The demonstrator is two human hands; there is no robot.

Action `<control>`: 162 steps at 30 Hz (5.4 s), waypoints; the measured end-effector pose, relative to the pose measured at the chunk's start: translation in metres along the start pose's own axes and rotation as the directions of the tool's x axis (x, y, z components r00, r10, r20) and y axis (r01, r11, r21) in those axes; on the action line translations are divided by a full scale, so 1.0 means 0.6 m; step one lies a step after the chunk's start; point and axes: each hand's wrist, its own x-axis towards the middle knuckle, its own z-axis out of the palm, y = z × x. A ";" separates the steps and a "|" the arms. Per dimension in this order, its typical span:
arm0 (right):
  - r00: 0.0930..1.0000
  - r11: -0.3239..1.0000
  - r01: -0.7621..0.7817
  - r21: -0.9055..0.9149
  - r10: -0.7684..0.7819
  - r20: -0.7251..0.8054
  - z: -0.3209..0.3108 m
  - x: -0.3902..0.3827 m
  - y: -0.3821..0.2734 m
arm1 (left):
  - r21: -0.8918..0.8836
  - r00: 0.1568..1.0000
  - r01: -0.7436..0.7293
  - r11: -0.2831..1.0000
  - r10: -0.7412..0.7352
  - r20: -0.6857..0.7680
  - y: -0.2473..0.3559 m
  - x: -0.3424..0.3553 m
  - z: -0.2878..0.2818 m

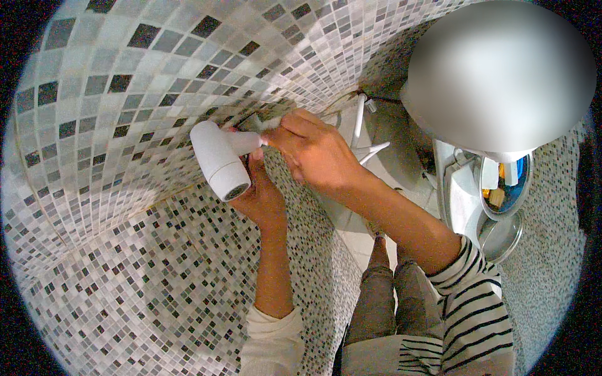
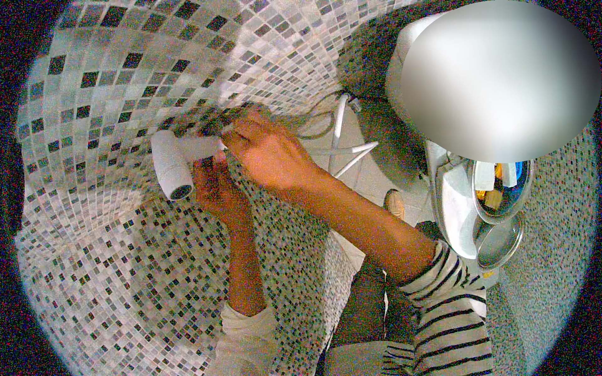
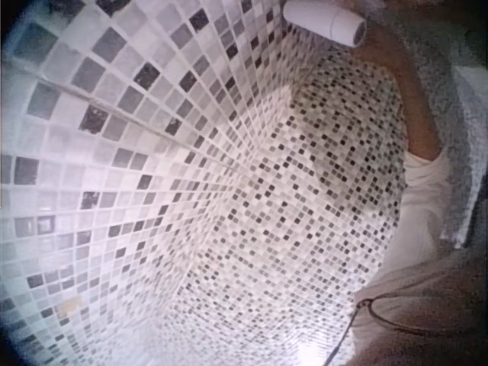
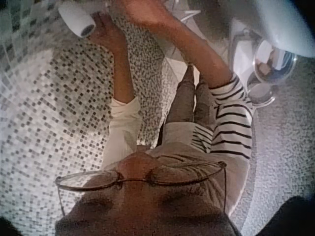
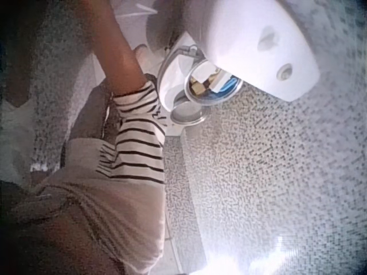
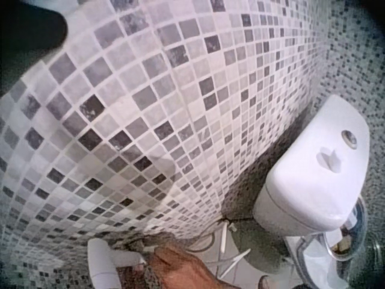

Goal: The person cleans and reassembles a bidet sprayer head and hose by hand and with a cloth.

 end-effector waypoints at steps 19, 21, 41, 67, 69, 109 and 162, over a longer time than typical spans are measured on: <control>0.903 0.868 -0.314 0.385 0.398 -0.161 0.041 -0.010 -0.002 | -0.085 0.999 -0.035 0.996 0.033 -0.023 0.010 -0.003 0.013; 0.782 0.614 -0.449 0.649 0.621 -0.047 0.049 -0.014 -0.004 | -0.055 0.999 -0.051 0.997 0.052 0.008 0.004 -0.003 0.012; 0.734 0.588 -0.465 0.662 0.674 -0.082 0.060 -0.007 0.010 | 0.017 0.998 -0.066 0.998 0.066 0.020 0.009 -0.007 0.022; 0.305 0.229 -0.780 0.582 0.952 0.034 -0.249 -0.434 -0.075 | 0.049 0.965 -0.250 0.967 0.253 -0.070 0.011 -0.075 -0.001; 0.146 0.113 -0.781 0.615 0.989 0.004 -0.304 -0.484 -0.092 | 0.031 0.996 0.023 0.999 -0.020 -0.085 -0.006 -0.132 -0.006; 0.346 0.225 -0.907 -0.356 0.879 -0.329 -0.672 -0.876 0.051 | 0.547 0.437 0.312 0.777 -0.629 0.643 0.137 -0.815 0.136; 0.310 0.254 -0.940 -0.229 0.915 -0.257 -0.652 -0.863 0.062 | 0.177 0.423 0.292 0.940 -0.293 0.858 -0.003 -0.988 0.394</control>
